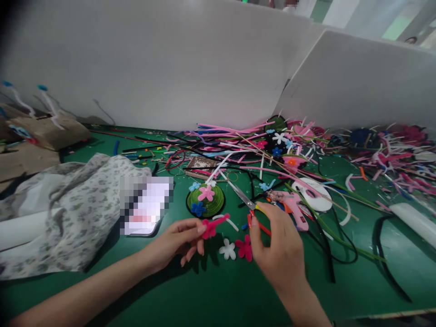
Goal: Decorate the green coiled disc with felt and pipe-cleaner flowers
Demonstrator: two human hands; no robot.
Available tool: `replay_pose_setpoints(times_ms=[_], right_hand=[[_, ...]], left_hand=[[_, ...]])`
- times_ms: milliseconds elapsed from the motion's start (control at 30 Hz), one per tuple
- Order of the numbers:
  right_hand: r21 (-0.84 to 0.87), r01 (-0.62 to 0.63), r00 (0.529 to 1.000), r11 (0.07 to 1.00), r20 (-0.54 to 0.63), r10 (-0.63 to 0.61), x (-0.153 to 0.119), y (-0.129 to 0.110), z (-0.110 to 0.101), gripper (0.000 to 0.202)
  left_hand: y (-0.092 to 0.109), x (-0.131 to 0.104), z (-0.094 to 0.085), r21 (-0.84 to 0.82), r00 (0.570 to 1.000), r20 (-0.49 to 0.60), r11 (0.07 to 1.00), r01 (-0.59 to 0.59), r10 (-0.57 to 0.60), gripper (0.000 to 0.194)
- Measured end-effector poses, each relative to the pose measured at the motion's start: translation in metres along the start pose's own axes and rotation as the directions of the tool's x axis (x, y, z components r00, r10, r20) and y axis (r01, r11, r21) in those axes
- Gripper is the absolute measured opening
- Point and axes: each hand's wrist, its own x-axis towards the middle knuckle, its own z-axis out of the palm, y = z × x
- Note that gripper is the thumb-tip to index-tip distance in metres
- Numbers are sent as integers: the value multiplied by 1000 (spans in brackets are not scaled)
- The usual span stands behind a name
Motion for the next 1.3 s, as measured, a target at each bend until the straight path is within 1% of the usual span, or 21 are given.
replay_pose_setpoints(times_ms=[33,67,100,133,167,200,233,267,367,433,533,600,633,667,733,833,933,1033,1100,1167,1300], right_hand=[[-86,-61,988,994,136,72,-4,14,3,33],[-171,-115,949,978,273,160,-9,26,6,37],[-225,-151,886,963,401,232,-15,36,9,40],[-259,-171,825,951,491,282,-21,44,11,43],[-282,-183,775,942,548,314,-26,50,13,45],[-296,-188,744,937,580,332,-29,53,15,47],[-310,-188,731,932,590,344,-31,55,17,48],[-322,-189,729,928,586,352,-31,55,19,49],[-314,-194,741,929,574,349,-23,56,24,50],[-303,-219,741,927,567,360,-16,57,25,46],[-342,-345,711,874,512,481,-7,59,19,39],[-351,-425,687,834,475,550,-2,59,11,47],[-348,-443,682,826,467,562,0,59,7,53],[-343,-440,684,830,470,557,1,59,4,57],[-334,-384,712,861,487,507,1,59,-3,58],[-287,-264,779,921,499,379,-6,53,-8,50],[-169,-195,821,966,512,255,-16,34,-12,39],[-68,-170,819,983,545,179,-22,8,-14,36],[-44,-156,820,987,552,154,-22,-6,-14,35],[-48,-139,832,989,537,143,-21,-14,-13,32],[-76,-97,879,992,462,122,-20,-18,-8,31]], left_hand=[[0,1,-1,-47,999,-35,999,-22,20,33],[0,3,-3,-93,997,-64,995,-37,31,33],[0,4,-4,-135,996,-83,990,-46,35,34],[1,5,-5,-171,995,-95,984,-47,31,35],[1,6,-6,-196,995,-101,980,-44,24,37],[1,7,-7,-211,994,-105,977,-40,18,38],[1,8,-8,-218,994,-107,975,-40,17,38],[1,9,-9,-221,994,-105,974,-42,19,38],[-1,10,-10,-228,994,-96,971,-68,47,36],[-3,11,-11,-216,993,-92,971,-98,80,35],[-4,11,-11,-183,987,-105,973,-143,125,34],[-4,11,-10,-165,983,-123,973,-158,139,35],[-4,11,-9,-155,981,-132,974,-163,143,36],[-3,10,-9,-141,979,-142,976,-167,147,37],[-3,9,-8,-113,975,-158,978,-177,158,37],[-2,9,-7,-90,967,-185,977,-192,173,38],[-3,9,-7,-75,960,-213,976,-203,183,39],[-3,9,-7,-50,956,-225,978,-202,186,39],[-4,8,-7,-19,955,-228,979,-201,192,40],[-4,8,-7,22,951,-231,978,-205,205,40],[-2,5,-6,91,945,-234,973,-214,230,42]])
